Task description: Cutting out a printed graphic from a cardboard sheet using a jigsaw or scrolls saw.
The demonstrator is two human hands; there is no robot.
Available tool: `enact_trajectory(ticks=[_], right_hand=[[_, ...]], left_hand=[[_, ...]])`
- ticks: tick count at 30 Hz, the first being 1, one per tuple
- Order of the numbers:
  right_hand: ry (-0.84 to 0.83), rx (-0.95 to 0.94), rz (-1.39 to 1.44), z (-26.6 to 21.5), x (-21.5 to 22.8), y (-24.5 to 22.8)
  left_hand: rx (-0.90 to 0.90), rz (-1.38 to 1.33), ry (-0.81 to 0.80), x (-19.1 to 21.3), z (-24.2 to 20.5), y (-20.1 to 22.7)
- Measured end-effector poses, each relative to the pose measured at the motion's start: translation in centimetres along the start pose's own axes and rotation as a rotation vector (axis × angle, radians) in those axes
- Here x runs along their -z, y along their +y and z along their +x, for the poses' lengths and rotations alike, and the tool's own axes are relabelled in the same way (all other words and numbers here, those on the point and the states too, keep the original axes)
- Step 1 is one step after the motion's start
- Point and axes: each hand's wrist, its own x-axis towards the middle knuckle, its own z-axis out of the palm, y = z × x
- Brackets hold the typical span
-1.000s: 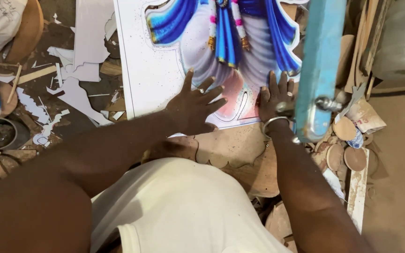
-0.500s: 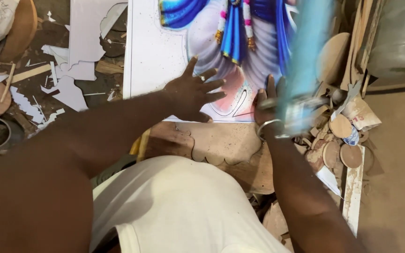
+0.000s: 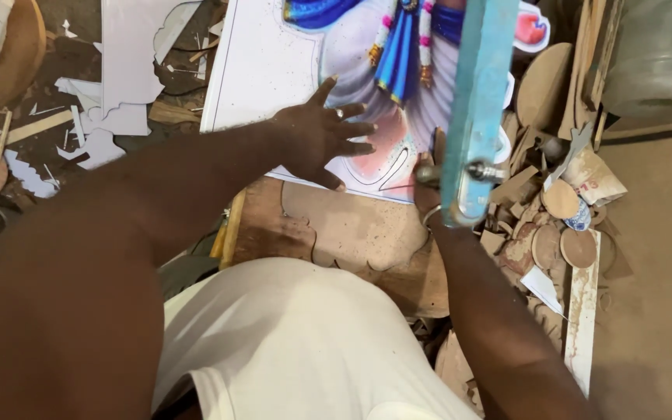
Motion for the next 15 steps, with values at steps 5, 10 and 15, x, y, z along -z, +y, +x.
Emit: enact_trajectory(ticks=[5,10,15], right_hand=[[-0.037,0.02,0.087,-1.6,-1.6,-2.4],[0.036,0.002,-0.853,-4.7,-5.3,-10.4],[-0.035,-0.024,-1.358,-5.9,-5.7,-12.5]], left_hand=[[-0.03,0.023,-0.029,0.7,0.4,-0.4],[-0.046,0.039,-0.067,1.2,0.8,-0.8],[-0.062,0.08,-0.109,2.0,1.5,-0.9]])
